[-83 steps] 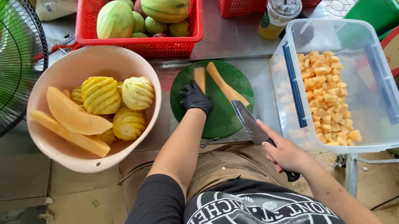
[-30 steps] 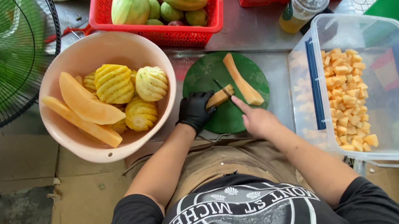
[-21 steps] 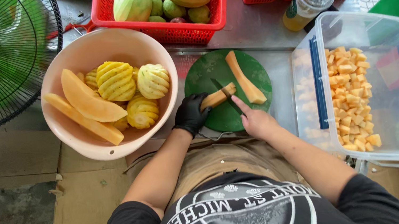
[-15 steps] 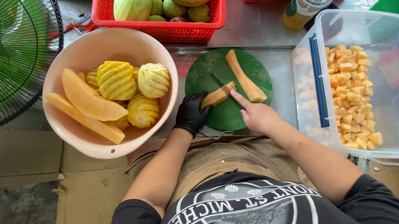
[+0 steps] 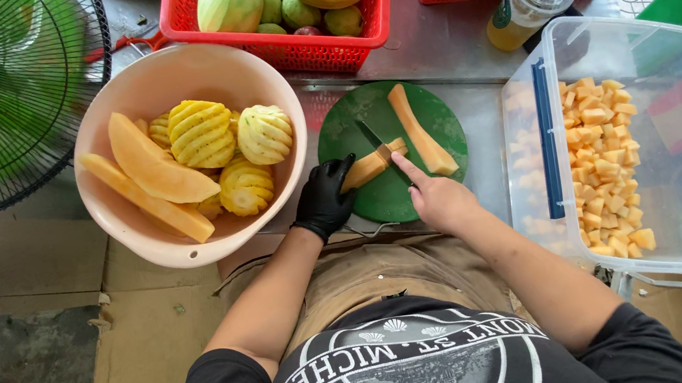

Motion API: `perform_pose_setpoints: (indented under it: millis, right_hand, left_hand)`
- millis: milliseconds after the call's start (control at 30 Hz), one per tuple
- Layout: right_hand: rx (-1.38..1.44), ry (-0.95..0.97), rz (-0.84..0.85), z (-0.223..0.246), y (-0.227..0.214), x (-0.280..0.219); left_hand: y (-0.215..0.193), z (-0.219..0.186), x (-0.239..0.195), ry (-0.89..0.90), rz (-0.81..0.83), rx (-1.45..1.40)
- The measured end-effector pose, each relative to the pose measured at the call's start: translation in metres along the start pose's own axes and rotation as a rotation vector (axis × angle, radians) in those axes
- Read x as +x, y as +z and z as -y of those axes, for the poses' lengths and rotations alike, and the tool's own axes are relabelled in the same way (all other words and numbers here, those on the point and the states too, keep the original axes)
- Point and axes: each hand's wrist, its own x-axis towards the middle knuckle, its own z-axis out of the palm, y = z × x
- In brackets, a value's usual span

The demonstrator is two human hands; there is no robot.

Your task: The person cuts slices of cantaloupe into small cubes using a knife on a cutting board and places the pieces into a plastic container.

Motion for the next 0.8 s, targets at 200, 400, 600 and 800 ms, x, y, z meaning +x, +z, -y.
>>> perform_pose_setpoints:
  millis: [200,400,600,800]
  right_hand:
    - [-0.038,0.014,0.120,0.007,0.014,0.001]
    - [-0.004,-0.029,0.083,0.009,0.005,-0.002]
    - [-0.042,0.001,0.147,0.021,0.009,-0.002]
    - [0.040,-0.066,0.087,0.020,0.011,0.004]
  left_hand:
    - [0.011,0.018,-0.004,-0.070,0.034,-0.069]
    - [0.000,0.009,-0.012,-0.028,-0.070,-0.017]
    - [0.003,0.025,-0.017,-0.066,-0.059,-0.213]
    - [0.005,0.024,-0.015,-0.239,0.041,-0.230]
